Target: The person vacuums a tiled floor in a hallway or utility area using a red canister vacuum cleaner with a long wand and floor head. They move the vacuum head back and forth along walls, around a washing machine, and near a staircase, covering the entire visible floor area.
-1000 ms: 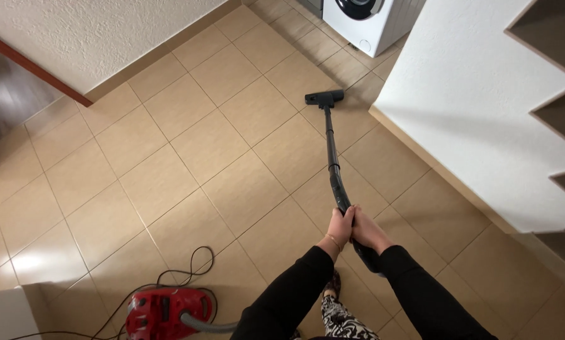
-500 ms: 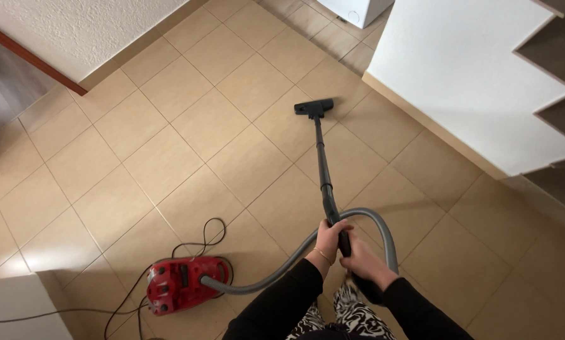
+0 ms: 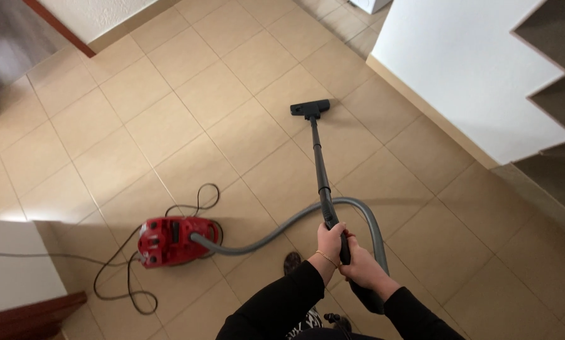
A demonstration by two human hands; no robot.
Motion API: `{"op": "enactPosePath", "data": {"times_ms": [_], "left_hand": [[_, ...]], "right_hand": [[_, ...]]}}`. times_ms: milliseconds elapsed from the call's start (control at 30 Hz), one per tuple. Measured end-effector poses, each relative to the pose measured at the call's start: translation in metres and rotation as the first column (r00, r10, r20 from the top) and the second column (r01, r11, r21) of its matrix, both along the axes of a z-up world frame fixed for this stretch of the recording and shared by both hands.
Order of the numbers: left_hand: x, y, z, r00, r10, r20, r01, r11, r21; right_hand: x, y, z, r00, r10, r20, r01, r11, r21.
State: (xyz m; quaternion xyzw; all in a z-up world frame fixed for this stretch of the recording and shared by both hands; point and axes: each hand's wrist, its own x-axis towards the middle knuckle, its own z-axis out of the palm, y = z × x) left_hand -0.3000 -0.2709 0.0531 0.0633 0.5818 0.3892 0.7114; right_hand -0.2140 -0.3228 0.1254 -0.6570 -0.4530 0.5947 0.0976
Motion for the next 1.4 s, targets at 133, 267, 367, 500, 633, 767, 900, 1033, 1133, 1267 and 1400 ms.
{"op": "enactPosePath", "data": {"times_ms": [133,267,367,500,633,767,900,1033,1133,1267,1400], "left_hand": [[0.032,-0.079,-0.010,0.999,0.046,-0.002,-0.046,0.999,0.000],[0.057,-0.156,-0.024,0.995,0.083,-0.061,-0.086,0.996,-0.038],[0.071,-0.176,0.011,0.997,0.068,-0.031,-0.070,0.992,-0.106],[0.083,-0.173,-0.001,0.998,0.013,-0.053,-0.017,0.997,-0.072],[0.094,-0.130,-0.027,0.991,0.125,0.051,-0.123,0.992,-0.035],[0.094,-0.054,-0.062,0.992,0.095,-0.088,-0.096,0.995,-0.004],[0.066,0.042,-0.009,0.993,0.112,-0.043,-0.112,0.994,-0.006],[0.044,0.141,-0.040,0.987,0.144,-0.073,-0.143,0.990,0.011],[0.025,0.214,-0.074,0.971,0.181,-0.154,-0.158,0.976,0.153],[0.000,0.296,-0.069,0.978,0.158,-0.135,-0.135,0.977,0.166],[-0.019,0.363,-0.090,0.969,0.140,-0.205,-0.100,0.975,0.197]], "right_hand": [[0.036,-0.073,-0.007,0.997,0.069,0.029,-0.070,0.997,0.013],[0.073,-0.143,-0.018,0.968,0.203,0.145,-0.216,0.972,0.087],[0.094,-0.164,-0.009,0.947,0.271,0.174,-0.276,0.961,0.004],[0.108,-0.162,-0.023,0.939,0.276,0.203,-0.278,0.960,-0.019],[0.109,-0.113,-0.018,0.946,0.262,0.189,-0.254,0.965,-0.069],[0.106,-0.035,-0.031,0.932,0.296,0.210,-0.303,0.953,0.004],[0.076,0.066,0.016,0.936,0.310,0.164,-0.313,0.950,-0.008],[0.051,0.168,0.013,0.927,0.336,0.167,-0.335,0.941,-0.032],[0.041,0.240,-0.029,0.943,0.302,0.142,-0.312,0.948,0.057],[0.021,0.322,-0.038,0.939,0.321,0.121,-0.329,0.943,0.049],[-0.004,0.377,-0.030,0.951,0.295,0.096,-0.301,0.953,0.047]]}}
